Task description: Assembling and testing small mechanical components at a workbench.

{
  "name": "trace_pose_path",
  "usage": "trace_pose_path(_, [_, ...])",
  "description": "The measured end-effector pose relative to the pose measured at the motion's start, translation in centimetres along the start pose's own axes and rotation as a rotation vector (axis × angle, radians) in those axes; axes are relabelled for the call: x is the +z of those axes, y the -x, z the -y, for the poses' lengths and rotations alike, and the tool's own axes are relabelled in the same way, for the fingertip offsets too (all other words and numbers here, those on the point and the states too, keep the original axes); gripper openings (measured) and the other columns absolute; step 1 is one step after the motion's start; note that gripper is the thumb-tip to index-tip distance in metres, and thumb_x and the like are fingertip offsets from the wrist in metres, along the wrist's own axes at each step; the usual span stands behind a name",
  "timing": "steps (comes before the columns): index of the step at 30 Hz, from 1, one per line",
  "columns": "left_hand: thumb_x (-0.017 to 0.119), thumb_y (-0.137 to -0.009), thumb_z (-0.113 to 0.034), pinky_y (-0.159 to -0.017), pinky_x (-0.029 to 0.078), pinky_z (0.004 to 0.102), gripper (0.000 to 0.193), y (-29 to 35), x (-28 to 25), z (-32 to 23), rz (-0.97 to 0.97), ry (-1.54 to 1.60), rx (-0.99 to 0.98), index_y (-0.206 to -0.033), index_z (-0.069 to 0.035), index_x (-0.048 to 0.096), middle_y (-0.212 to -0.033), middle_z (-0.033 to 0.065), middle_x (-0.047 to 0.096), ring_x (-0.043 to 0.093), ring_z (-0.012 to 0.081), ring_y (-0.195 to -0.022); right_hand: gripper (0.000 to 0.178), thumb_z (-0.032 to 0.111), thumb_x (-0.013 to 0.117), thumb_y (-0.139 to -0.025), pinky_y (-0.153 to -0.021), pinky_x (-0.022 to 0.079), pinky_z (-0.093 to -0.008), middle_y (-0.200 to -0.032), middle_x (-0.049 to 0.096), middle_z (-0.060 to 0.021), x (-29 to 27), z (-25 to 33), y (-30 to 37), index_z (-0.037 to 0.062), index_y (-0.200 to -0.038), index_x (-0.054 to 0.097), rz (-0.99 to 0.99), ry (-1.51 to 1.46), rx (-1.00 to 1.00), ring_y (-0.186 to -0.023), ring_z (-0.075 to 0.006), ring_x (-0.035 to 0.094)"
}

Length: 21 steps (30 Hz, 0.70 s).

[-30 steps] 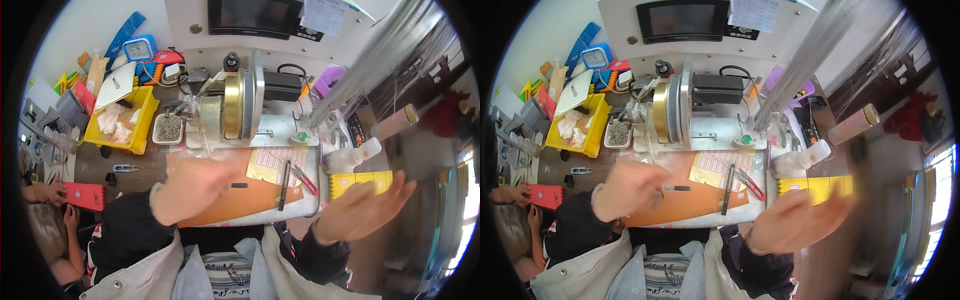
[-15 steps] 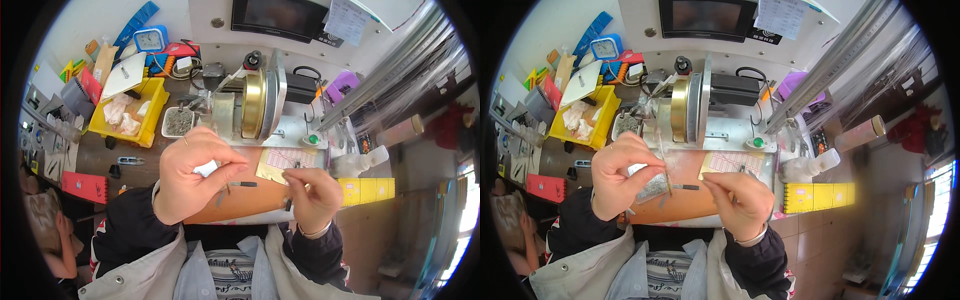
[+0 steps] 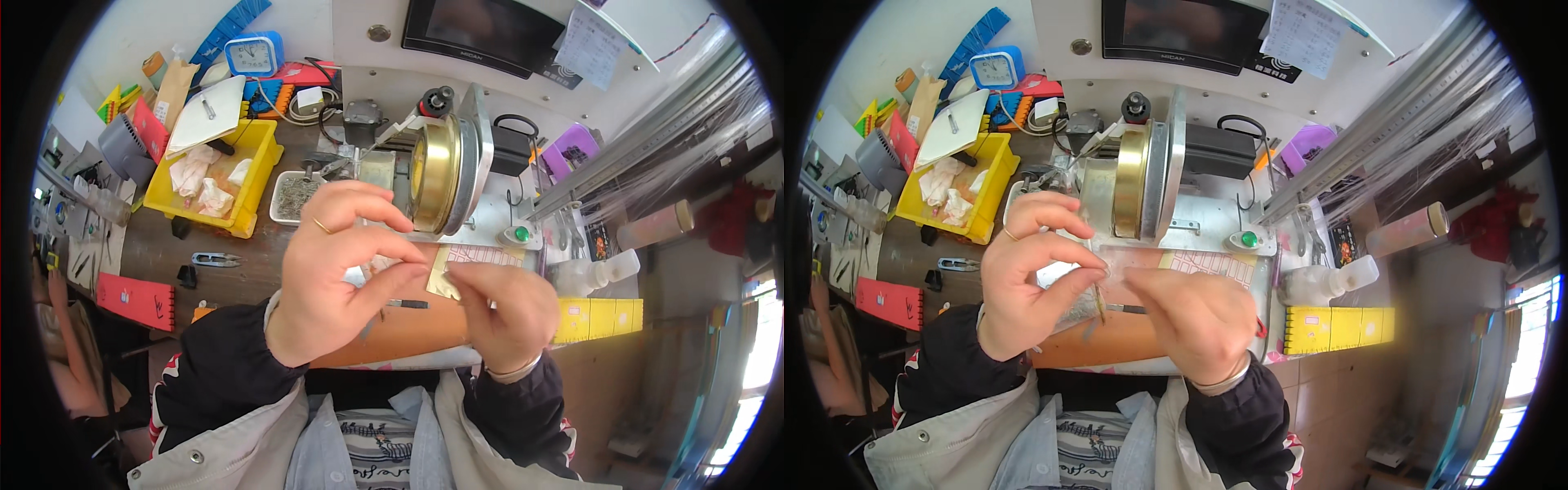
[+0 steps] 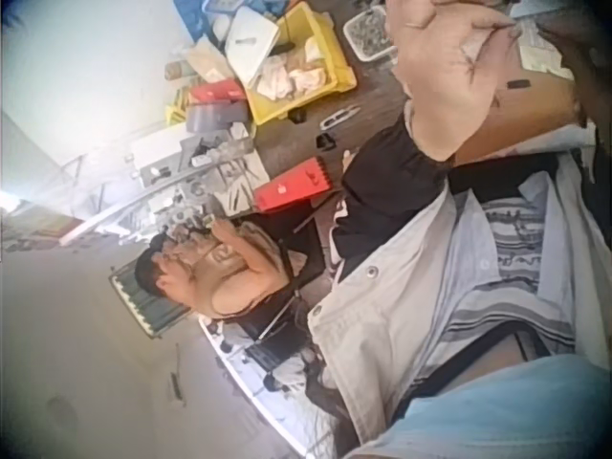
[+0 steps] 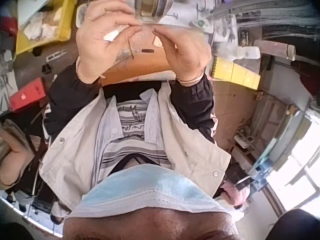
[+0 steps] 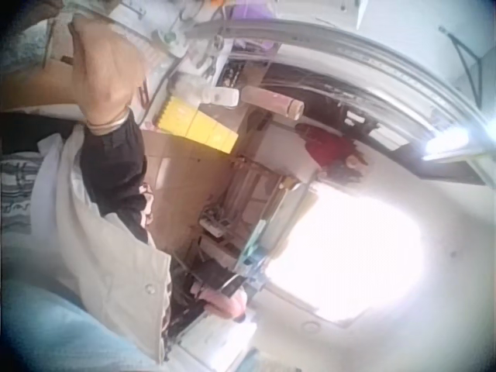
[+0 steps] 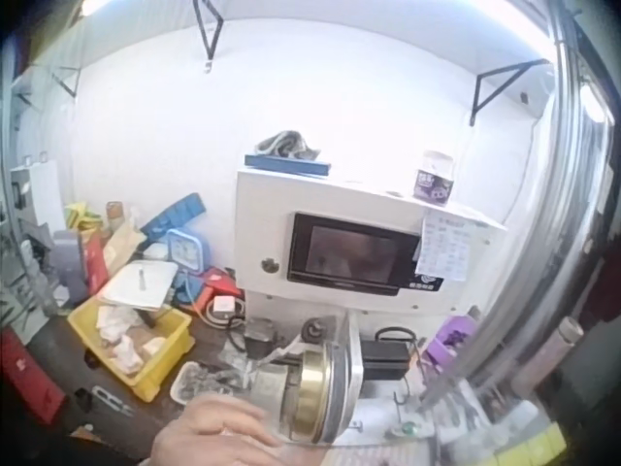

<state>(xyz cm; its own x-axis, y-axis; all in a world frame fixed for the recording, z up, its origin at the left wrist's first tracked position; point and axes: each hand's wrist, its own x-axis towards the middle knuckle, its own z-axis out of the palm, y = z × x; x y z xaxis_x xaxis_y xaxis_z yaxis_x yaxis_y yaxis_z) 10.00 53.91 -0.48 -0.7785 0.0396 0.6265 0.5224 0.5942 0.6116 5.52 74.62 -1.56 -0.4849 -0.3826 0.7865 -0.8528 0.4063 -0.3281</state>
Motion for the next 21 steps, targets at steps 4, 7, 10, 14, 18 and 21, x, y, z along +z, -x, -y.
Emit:
trace_pose_path(4, [0.077,-0.077,0.002,-0.098,0.043,0.0390,0.014,0.3,-1.7,2.3,-0.145,0.055,-0.054,-0.088,-0.003,0.070,-0.105,0.0088,0.064,0.057,0.0275,-0.114,0.017,-0.003,0.077,-0.077,-0.059,0.050,-0.0263,-0.079,0.072,-0.0050,-2.0,-2.5,-0.1,0.0071,-0.090,0.076,-0.108,0.175,0.253,-0.061,-0.0150,0.065])
trace_pose_path(7, [0.073,-0.079,0.003,-0.100,0.042,0.0380,0.016,0.7,-4.0,4.6,-0.246,0.002,-0.099,-0.094,-0.001,0.068,-0.107,0.0097,0.063,0.057,0.0262,-0.114,0.011,0.000,0.076,-0.081,-0.058,0.049,-0.0245,-0.078,0.072,-0.0060,-3.9,-5.0,-0.7,0.0043,-0.092,0.075,-0.159,0.201,0.424,-0.060,-0.0108,0.063])
trace_pose_path(10, [0.073,-0.079,0.003,-0.100,0.042,0.0389,0.022,0.6,-4.2,5.7,-0.219,-0.122,-0.120,-0.100,-0.001,0.068,-0.111,0.0102,0.064,0.057,0.0275,-0.115,0.011,0.002,0.075,-0.084,-0.057,0.048,-0.0237,-0.076,0.071,-0.0063,-3.2,-6.9,-1.0,0.0021,-0.095,0.075,-0.101,0.147,0.500,-0.059,-0.0085,0.061])
trace_pose_path(14, [0.081,-0.072,-0.008,-0.095,0.046,0.0421,0.032,-1.1,-2.5,5.0,-0.197,-0.232,-0.036,-0.101,-0.007,0.070,-0.110,0.0098,0.066,0.058,0.0315,-0.111,0.012,0.003,0.073,-0.087,-0.055,0.046,-0.0229,-0.074,0.070,-0.0054,0.5,-7.2,-2.9,-0.0008,-0.098,0.075,0.062,-0.096,0.667,-0.058,-0.0075,0.060])
trace_pose_path(18, [0.085,-0.065,-0.015,-0.097,0.041,0.0452,0.038,-2.9,-0.7,5.2,-0.172,-0.315,0.033,-0.100,-0.012,0.071,-0.112,0.0046,0.065,0.057,0.0314,-0.115,0.011,0.001,0.069,-0.087,-0.055,0.046,-0.0206,-0.075,0.070,-0.0008,3.8,-8.2,-4.1,-0.0039,-0.095,0.076,0.119,-0.553,0.787,-0.060,-0.0052,0.059])
trace_pose_path(21, [0.085,-0.064,-0.015,-0.100,0.038,0.0466,0.037,-3.8,0.4,5.4,-0.125,-0.388,0.018,-0.098,-0.012,0.072,-0.117,0.0040,0.064,0.054,0.0297,-0.120,0.012,-0.002,0.068,-0.086,-0.056,0.047,-0.0203,-0.077,0.071,0.0001,5.1,-8.6,-4.2,-0.0026,-0.095,0.076,0.166,-0.739,0.785,-0.064,-0.0032,0.059])
